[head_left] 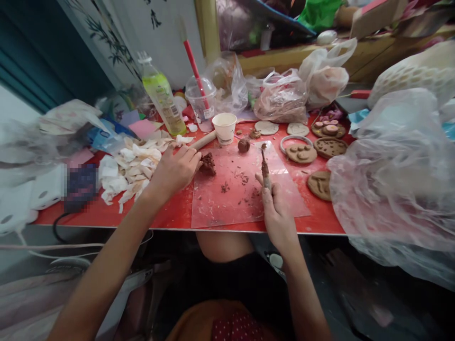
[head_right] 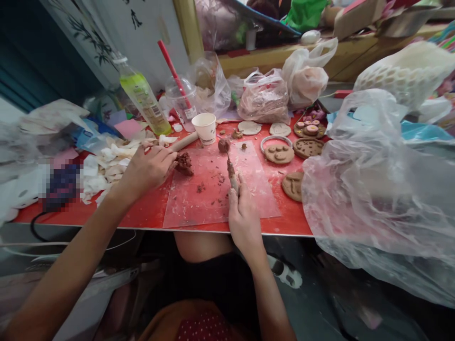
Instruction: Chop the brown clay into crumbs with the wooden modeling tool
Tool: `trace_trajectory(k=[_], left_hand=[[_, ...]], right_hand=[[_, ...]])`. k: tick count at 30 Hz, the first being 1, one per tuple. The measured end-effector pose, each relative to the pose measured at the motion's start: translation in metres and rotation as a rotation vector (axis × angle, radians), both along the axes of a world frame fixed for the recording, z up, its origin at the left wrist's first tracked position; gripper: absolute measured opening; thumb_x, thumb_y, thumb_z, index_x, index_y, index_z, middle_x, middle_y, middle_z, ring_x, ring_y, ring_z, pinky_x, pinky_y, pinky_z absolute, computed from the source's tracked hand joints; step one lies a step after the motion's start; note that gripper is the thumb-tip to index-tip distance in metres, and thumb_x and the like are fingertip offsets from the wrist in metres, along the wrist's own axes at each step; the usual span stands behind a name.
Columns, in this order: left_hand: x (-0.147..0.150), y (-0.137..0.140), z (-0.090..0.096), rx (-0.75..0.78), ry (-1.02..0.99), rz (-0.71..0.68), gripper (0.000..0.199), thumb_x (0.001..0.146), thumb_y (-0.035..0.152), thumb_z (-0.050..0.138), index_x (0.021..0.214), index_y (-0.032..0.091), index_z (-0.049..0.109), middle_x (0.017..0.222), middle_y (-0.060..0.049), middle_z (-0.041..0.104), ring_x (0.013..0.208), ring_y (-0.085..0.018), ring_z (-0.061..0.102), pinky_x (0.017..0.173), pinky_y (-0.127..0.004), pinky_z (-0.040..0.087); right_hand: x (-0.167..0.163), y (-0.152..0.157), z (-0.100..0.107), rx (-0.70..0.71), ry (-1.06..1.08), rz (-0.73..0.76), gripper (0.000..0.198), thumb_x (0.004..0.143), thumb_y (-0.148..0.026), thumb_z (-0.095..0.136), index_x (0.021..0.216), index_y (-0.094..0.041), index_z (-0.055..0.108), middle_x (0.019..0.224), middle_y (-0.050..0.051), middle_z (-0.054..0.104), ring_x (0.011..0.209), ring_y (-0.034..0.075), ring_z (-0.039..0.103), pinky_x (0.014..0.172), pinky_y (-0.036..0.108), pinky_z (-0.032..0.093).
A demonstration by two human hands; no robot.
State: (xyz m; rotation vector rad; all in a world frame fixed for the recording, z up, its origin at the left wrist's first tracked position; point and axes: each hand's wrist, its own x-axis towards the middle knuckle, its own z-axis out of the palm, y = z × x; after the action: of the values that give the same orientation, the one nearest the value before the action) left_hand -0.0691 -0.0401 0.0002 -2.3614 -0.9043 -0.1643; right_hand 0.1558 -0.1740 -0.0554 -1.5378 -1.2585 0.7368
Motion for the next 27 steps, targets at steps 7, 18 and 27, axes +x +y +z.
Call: trace_trajectory(k=[7, 18, 27], left_hand=[[0.014, -0.004, -0.005, -0.104, -0.051, 0.055, 0.050, 0.092, 0.052, 0.047, 0.110, 0.007, 0.059, 0.107, -0.019, 0.065, 0.104, -0.034, 0.059, 0.093, -0.050, 0.043], [0.029, 0.000, -0.018, -0.144, -0.191, 0.108, 0.019, 0.086, 0.017, 0.049, 0.100, 0.012, 0.061, 0.106, -0.013, 0.063, 0.103, -0.032, 0.057, 0.084, -0.045, 0.048], [0.031, -0.005, -0.027, -0.169, -0.310, 0.132, 0.018, 0.089, 0.013, 0.044, 0.095, 0.011, 0.061, 0.097, -0.013, 0.059, 0.100, -0.029, 0.055, 0.091, -0.043, 0.048]], right_hand=[[-0.001, -0.001, 0.001, 0.007, -0.002, 0.000, 0.055, 0.096, -0.049, 0.030, 0.138, -0.017, 0.046, 0.139, 0.013, 0.053, 0.125, 0.028, 0.051, 0.104, 0.050, 0.038], [-0.002, -0.001, 0.001, 0.032, -0.008, 0.012, 0.054, 0.096, -0.047, 0.030, 0.138, -0.016, 0.046, 0.143, 0.014, 0.049, 0.132, 0.028, 0.045, 0.106, 0.053, 0.036], [-0.001, 0.000, -0.001, 0.010, 0.010, 0.018, 0.055, 0.095, -0.048, 0.031, 0.139, -0.018, 0.045, 0.148, 0.012, 0.045, 0.135, 0.025, 0.042, 0.111, 0.050, 0.032]])
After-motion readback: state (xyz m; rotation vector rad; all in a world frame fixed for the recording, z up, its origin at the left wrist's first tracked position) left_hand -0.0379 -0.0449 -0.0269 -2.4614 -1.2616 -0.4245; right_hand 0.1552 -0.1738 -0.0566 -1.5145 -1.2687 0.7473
